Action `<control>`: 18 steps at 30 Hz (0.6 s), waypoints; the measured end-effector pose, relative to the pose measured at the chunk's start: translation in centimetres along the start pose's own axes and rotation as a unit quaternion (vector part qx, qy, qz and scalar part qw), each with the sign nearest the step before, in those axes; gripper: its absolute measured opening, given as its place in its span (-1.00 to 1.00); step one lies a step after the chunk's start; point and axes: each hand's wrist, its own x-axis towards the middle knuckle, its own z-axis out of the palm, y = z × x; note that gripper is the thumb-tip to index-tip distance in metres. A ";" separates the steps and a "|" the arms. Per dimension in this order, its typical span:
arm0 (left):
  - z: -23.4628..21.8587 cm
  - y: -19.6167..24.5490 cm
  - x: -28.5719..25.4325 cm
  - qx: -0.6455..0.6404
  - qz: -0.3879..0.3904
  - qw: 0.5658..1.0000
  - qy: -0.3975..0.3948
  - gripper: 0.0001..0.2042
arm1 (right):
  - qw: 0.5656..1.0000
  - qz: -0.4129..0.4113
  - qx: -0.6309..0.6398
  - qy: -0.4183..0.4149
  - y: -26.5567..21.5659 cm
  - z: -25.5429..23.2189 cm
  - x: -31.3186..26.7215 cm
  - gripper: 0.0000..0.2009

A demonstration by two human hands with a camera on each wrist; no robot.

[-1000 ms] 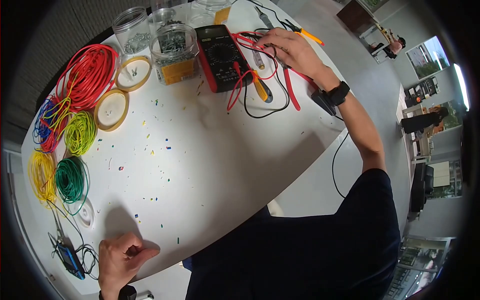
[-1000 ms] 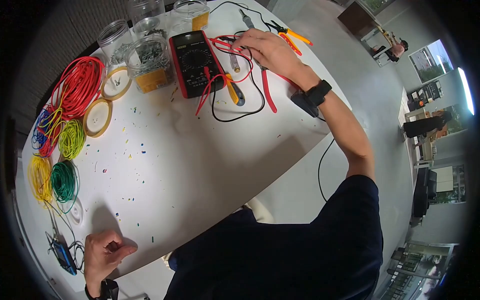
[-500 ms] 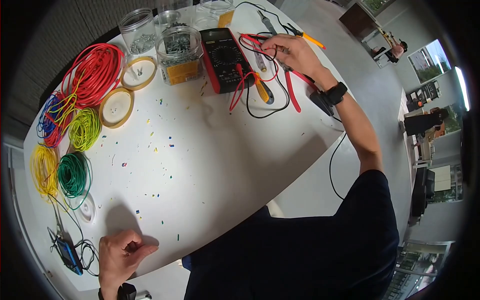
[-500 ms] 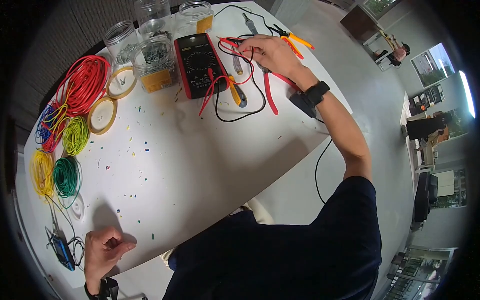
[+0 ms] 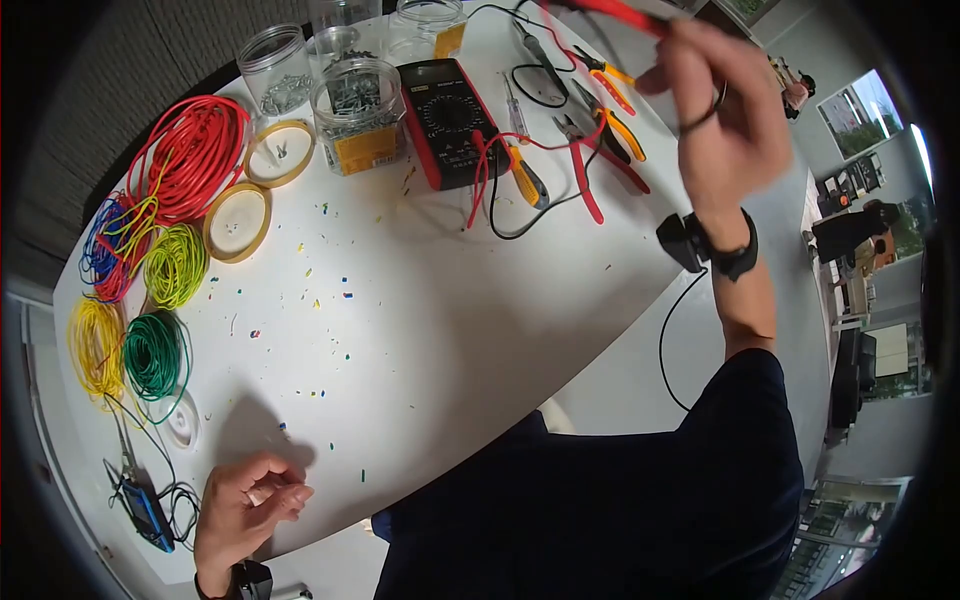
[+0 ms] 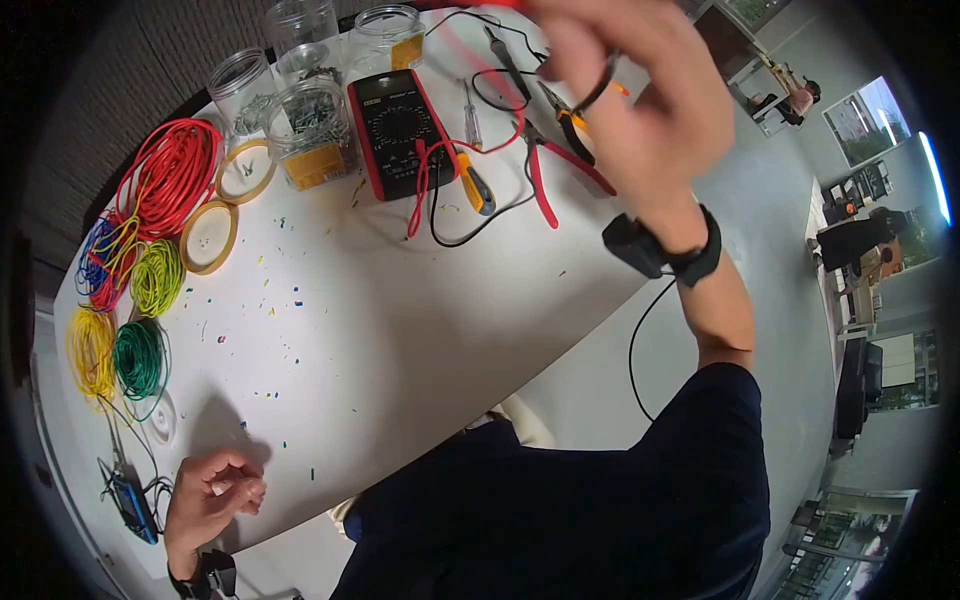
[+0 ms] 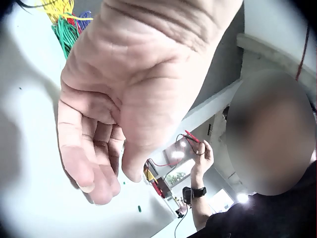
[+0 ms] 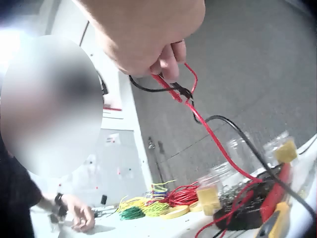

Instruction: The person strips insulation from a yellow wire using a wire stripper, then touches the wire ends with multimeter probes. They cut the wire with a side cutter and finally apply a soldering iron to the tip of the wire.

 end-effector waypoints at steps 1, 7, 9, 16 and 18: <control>0.2 0.1 0.2 0.001 0.001 1.000 0.000 -0.88 | 0.979 -0.191 -0.074 0.004 -1.4 0.3 1.6 -0.79; 2.1 3.8 0.6 0.131 0.198 0.971 0.001 -0.82 | 0.948 -0.310 0.011 -0.073 -7.7 2.7 -1.8 -0.71; 2.9 5.2 0.6 0.106 0.225 0.969 0.001 -0.79 | 0.945 -0.314 0.067 -0.068 -10.2 3.8 -2.9 -0.75; 5.8 7.3 3.7 -0.079 0.205 0.975 -0.021 -0.42 | 0.897 -0.362 0.054 -0.248 -12.3 7.7 -6.2 -0.80; 5.3 7.2 3.9 -0.032 0.216 0.976 -0.027 -0.44 | 0.895 -0.372 -0.020 -0.244 -12.0 8.8 -7.0 -0.86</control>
